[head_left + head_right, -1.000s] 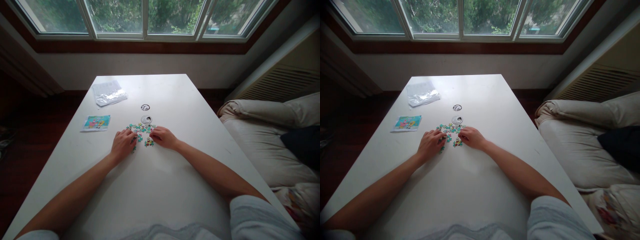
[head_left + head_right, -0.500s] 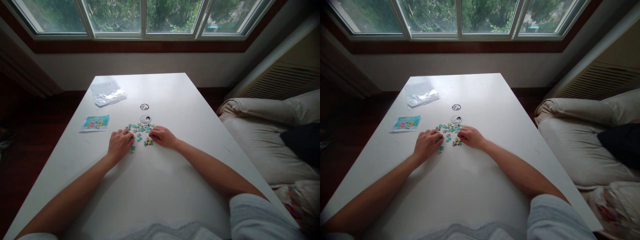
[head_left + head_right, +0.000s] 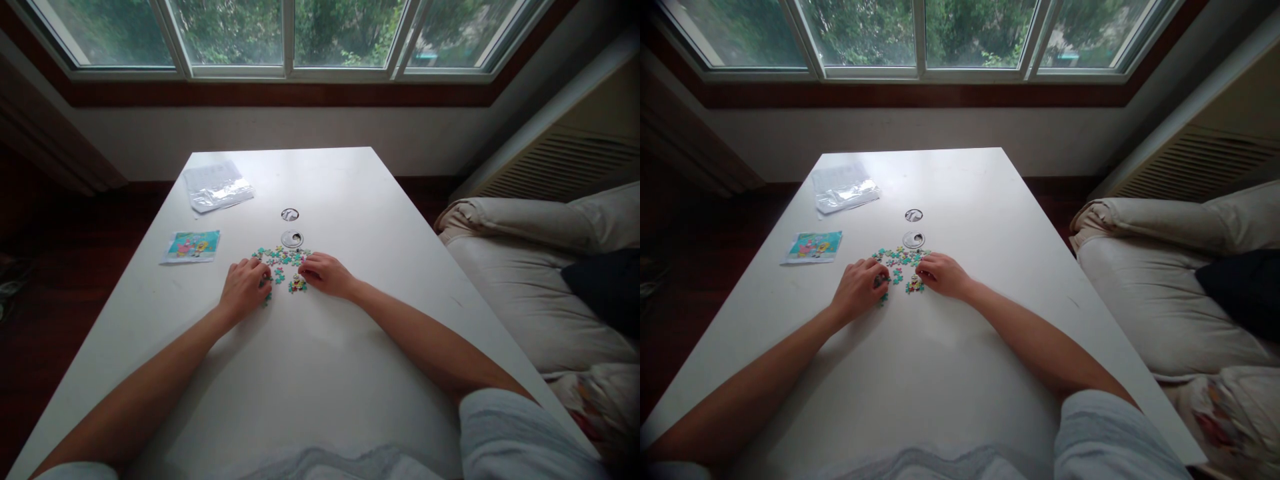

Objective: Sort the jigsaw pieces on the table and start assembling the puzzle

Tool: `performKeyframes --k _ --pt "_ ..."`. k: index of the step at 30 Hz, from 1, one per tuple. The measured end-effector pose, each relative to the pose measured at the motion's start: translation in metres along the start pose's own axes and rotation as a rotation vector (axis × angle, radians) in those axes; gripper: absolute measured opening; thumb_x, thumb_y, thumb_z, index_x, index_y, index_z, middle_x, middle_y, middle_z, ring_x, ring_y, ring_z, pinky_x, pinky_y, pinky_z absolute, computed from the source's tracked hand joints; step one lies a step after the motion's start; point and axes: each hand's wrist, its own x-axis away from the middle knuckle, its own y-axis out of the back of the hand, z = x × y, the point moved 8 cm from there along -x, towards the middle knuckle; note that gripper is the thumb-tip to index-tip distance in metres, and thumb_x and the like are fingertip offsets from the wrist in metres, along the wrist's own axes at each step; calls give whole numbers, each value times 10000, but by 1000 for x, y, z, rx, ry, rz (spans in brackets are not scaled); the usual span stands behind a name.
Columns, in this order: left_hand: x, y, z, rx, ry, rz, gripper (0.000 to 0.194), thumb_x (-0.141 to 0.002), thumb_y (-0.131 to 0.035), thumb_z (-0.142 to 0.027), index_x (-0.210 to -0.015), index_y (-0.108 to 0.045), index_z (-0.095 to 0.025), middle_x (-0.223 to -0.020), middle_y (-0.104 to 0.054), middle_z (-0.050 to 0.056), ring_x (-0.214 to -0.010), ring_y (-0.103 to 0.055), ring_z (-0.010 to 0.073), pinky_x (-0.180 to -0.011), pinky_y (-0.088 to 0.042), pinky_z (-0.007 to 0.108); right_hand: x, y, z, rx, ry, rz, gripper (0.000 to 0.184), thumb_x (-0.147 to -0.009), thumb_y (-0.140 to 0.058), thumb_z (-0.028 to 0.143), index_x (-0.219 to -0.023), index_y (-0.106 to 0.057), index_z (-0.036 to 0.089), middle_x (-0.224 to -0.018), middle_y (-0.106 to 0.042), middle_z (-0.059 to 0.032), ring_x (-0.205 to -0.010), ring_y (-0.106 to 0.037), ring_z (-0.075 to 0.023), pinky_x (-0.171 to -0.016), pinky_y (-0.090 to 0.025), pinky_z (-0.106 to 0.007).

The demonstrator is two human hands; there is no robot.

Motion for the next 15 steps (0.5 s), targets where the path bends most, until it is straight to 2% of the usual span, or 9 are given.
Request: performKeyframes --k 9,15 --pt "6 6 -11 -91 -40 -35 165 -923 -588 -316 -1041 -687 -256 -1069 -673 94 -1025 -577 286 -915 -359 443 -1 0 0 11 13 9 127 -960 -544 188 -912 -659 214 -851 -660 -48 -804 -550 -183 -761 -426 -299" --pt "8 9 -9 -145 -27 -26 168 -940 -573 -328 -1012 -712 -266 -1088 -680 96 -1025 -571 292 -906 -346 452 1 0 0 9 20 -6 134 -964 -538 187 -915 -659 216 -854 -658 -49 -805 -549 -183 -762 -425 -300"
